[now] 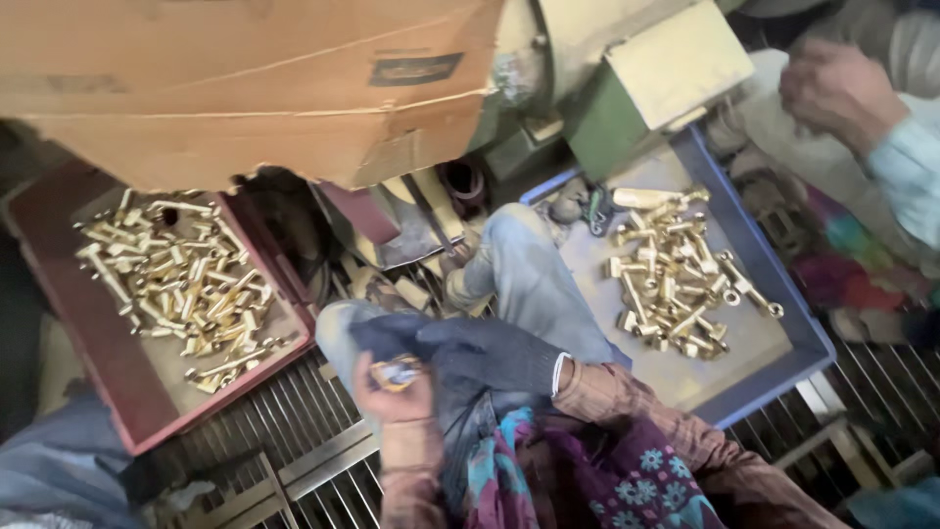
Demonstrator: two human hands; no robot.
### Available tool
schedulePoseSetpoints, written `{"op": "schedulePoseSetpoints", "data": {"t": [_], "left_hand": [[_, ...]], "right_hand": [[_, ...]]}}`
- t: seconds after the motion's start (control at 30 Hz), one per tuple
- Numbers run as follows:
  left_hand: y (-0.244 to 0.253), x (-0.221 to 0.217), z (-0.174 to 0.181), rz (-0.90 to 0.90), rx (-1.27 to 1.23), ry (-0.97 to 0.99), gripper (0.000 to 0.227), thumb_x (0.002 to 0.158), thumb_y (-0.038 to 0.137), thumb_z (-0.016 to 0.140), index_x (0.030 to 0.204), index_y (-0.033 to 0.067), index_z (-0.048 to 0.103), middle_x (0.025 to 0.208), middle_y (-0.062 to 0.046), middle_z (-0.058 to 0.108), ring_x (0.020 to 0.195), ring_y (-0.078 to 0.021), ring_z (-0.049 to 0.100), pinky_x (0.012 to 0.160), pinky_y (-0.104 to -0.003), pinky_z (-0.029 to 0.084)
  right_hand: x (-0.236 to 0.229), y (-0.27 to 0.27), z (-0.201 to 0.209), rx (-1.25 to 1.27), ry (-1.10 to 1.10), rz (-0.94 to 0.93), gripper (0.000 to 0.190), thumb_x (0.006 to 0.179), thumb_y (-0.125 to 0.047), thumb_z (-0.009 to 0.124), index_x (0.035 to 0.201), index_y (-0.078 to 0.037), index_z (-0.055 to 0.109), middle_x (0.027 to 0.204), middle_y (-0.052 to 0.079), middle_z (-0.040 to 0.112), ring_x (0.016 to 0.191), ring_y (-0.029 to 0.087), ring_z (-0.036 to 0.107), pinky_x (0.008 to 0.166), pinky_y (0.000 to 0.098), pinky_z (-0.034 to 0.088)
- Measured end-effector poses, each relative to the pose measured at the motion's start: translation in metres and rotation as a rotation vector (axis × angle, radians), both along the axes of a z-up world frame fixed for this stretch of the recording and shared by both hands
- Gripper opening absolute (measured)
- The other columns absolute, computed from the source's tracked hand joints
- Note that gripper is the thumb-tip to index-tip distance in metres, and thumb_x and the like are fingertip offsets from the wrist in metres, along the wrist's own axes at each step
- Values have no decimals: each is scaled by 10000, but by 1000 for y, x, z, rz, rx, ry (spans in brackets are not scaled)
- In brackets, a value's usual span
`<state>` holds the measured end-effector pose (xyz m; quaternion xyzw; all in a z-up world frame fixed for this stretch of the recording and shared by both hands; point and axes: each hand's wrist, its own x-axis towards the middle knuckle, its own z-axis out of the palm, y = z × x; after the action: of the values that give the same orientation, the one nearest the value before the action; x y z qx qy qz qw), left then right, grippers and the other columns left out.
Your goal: The person sits on the floor and repeatedly picks up small brass-colored metal parts from a red bin. They press each part against a rotating grinding wheel to polish it, then place the finished part into a blue bin. The process is repeated continuously.
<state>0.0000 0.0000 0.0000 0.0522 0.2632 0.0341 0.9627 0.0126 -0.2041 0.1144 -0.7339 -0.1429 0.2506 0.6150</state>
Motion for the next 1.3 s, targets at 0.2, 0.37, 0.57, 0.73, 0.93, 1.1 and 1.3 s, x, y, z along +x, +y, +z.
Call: {"op": "schedulePoseSetpoints", "data": {"t": [0.2,0.37,0.57,0.73,0.93,1.1,1.3], "left_hand": [[110,-8,4,-14,546,-309,541,1015,270,669,1497,59,543,1322,-131,656,1201,-305,642,1037,-496,544],[136,-20,-7,-50,1639,60,444,1000,49,725,1408,-50,581,1342,-204,644,1162,-268,652,1062,-399,545],[83,-39,-42,-171,2256,39,370,1080,140,608,1376,-79,582,1379,-183,583,1266,-319,604,1134,-409,482],[100,-42,-37,-311,1400,-4,513,1100,298,448,1473,-26,586,1460,-152,625,1329,-241,600,1165,-351,441],[126,-24,-36,-448,1783,-78,436,1012,282,662,1283,-53,597,1311,-157,622,1200,-245,583,1096,-368,445],[109,-21,-43,-271,2106,-306,430,1101,307,626,1297,-60,519,1356,-206,568,1282,-305,555,1171,-401,409],[85,-42,-52,-122,1997,11,526,997,364,766,1283,-36,581,1217,-188,650,1112,-294,619,1046,-382,495]], "right_hand": [[-16,-65,-34,-72,115,-498,353,980,-204,637,1306,-68,639,988,66,733,873,155,699,820,292,586],[-46,-164,-103,-170,235,-1064,322,945,-201,642,1232,-63,688,910,42,727,761,151,686,699,299,558],[-143,-279,-186,-717,97,-1368,343,991,-236,614,1284,-74,686,1111,156,746,940,271,750,850,365,567],[-203,-319,-222,-1214,308,-1250,431,925,-283,688,1311,-92,686,1200,231,698,1102,414,649,936,468,497],[-208,-319,-246,-922,496,-1208,613,754,-310,752,1307,-74,634,1109,221,730,1032,352,704,908,427,531],[-216,-317,-231,-981,604,-1046,558,810,-381,781,1244,-46,678,1098,229,741,1016,349,715,903,419,537],[-219,-283,-170,-1069,364,-864,544,818,-473,749,1214,-106,688,1120,159,724,996,354,709,882,439,544]]}}
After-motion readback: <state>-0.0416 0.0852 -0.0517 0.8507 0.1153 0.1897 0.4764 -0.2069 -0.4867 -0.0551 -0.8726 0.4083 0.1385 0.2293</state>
